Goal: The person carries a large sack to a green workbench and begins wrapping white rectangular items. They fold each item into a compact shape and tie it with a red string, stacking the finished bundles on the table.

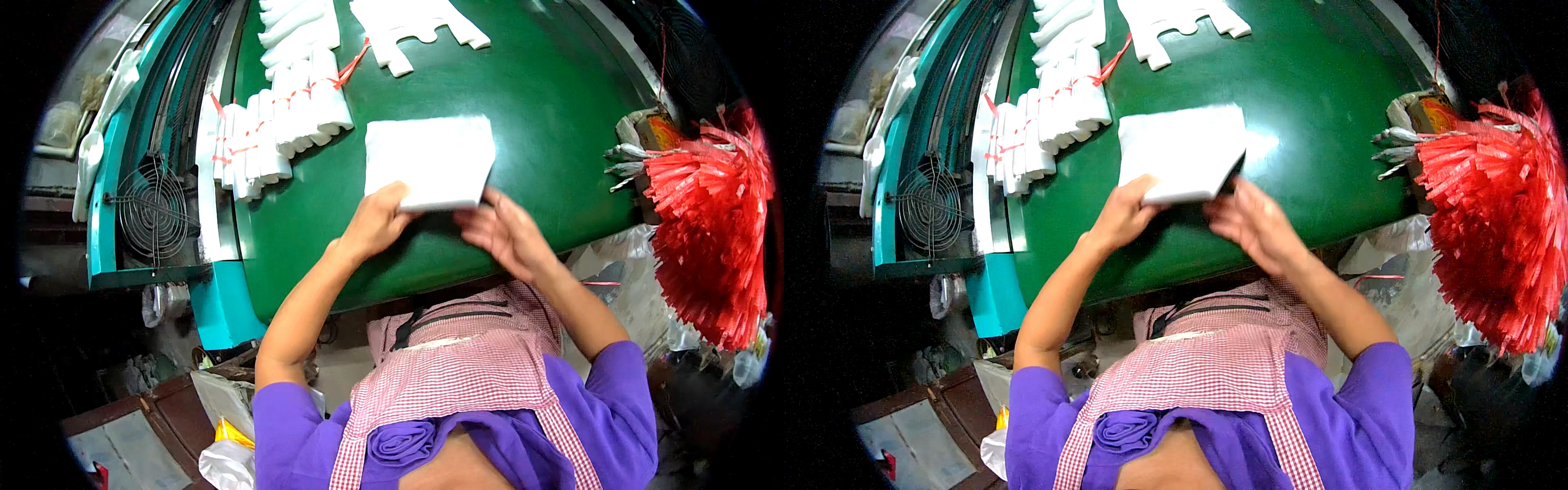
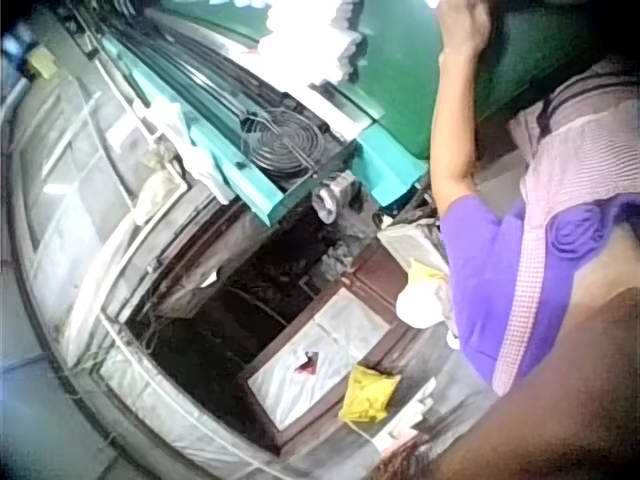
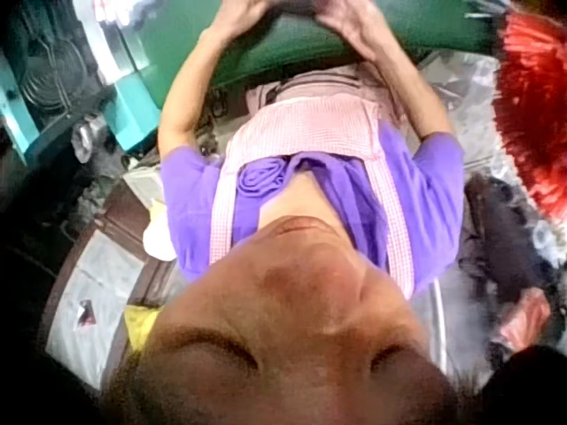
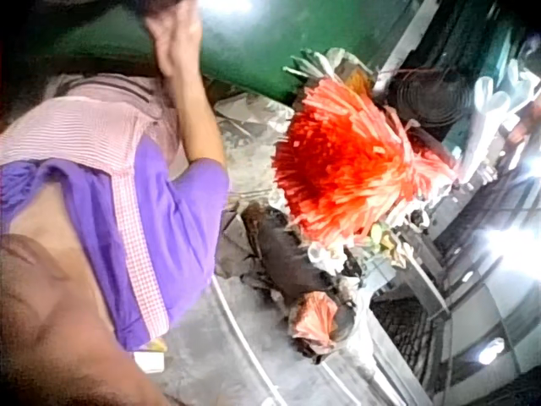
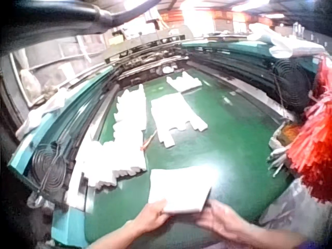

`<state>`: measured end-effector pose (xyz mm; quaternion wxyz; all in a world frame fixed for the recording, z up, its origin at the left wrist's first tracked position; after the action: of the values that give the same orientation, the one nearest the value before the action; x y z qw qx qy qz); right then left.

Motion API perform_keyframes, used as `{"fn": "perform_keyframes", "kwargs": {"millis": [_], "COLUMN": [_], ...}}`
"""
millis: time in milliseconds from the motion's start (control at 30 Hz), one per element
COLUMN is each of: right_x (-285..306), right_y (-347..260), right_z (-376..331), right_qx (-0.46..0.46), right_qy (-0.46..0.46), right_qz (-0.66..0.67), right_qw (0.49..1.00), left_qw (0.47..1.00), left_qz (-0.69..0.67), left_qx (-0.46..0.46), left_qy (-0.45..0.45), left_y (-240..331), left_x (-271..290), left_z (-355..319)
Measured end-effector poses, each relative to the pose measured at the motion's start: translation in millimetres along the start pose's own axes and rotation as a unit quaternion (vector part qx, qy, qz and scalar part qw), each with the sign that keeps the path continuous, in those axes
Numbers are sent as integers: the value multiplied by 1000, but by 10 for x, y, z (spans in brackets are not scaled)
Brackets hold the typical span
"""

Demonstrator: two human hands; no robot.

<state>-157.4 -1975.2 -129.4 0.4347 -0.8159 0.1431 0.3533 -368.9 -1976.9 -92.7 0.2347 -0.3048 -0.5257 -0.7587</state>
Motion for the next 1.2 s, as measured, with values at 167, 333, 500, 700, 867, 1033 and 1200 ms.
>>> {"fn": "perform_keyframes", "kwargs": {"millis": [167,333,500,700,867,1033,1200], "right_x": [-13,-96,-199,-177,-313,-237,-14], "right_y": [-219,-139,-441,-546,-215,-465,-563], "right_z": [249,23,213,-149,-534,-184,163], "right_qx": [66,426,413,188,397,313,375], "right_qy": [-53,-263,-315,-204,-119,-43,72], "right_qz": [-247,-663,-729,-677,-763,-727,-619], "right_qw": [965,556,445,682,496,609,687], "left_qw": [990,988,945,973,975,991,964], "left_qz": [15,84,183,178,184,131,177], "left_qx": [-134,-113,-269,-110,-94,24,-169], "left_qy": [-49,-64,18,-100,-80,-15,102], "left_y": [203,194,683,307,649,227,299], "left_x": [45,34,238,-97,-154,165,-6], "left_z": [-450,-274,282,-111,-392,-300,139]}}
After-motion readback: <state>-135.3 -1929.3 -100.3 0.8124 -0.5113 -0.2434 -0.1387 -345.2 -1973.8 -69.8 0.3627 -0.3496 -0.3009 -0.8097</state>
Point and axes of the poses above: each hand's wrist, its own z-axis towards the middle knuckle, its own x-axis out of the back of the hand, y = z × x, the point moved 4 cm from there along z, towards the middle knuckle, and after that the axes turned 15 degrees about y, right-handed, at the moved point
